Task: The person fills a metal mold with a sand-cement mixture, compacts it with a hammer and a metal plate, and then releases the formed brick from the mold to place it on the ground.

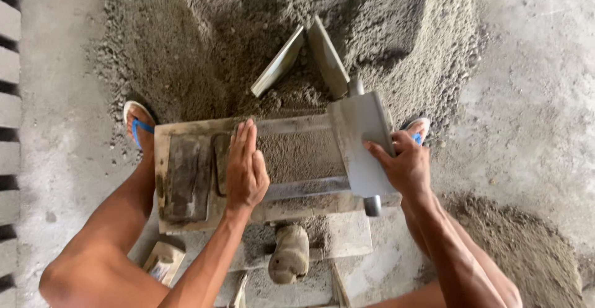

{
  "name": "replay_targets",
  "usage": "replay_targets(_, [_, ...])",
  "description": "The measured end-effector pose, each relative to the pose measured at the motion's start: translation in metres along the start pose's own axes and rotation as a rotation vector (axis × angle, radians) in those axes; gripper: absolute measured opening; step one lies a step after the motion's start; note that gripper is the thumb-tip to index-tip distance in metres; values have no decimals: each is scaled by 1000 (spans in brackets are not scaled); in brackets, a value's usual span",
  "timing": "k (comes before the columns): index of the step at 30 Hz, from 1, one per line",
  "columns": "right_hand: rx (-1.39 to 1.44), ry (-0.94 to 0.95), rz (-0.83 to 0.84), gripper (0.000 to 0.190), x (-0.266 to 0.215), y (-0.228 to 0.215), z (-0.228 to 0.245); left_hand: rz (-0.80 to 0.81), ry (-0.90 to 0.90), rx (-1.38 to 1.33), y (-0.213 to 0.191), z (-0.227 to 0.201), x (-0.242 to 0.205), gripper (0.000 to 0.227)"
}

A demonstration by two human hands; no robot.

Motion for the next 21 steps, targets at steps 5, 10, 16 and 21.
replay_targets(5, [-235, -148, 129, 44, 50, 0, 32, 45, -23, 27, 5, 6, -10, 48])
replay_targets(10, [-114, -66, 81, 33, 9, -15, 25, -18, -41, -9, 3, 5, 2, 48])
replay_targets(16, [-119, 63, -7, 52, -37, 60, 73, -105, -36, -170, -19, -2, -2, 48])
replay_targets(21, [57, 69, 102, 52, -56, 115, 107, -165, -187, -273, -41, 25, -17, 52])
Point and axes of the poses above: each hand's wrist, its own x-axis towards the middle knuckle, its own y-axis out of the palm, z = x × y, the point moved 6 cm from there along x, towards the middle knuckle, and after that the axes turned 8 degrees about x, right-handed, at the moved point
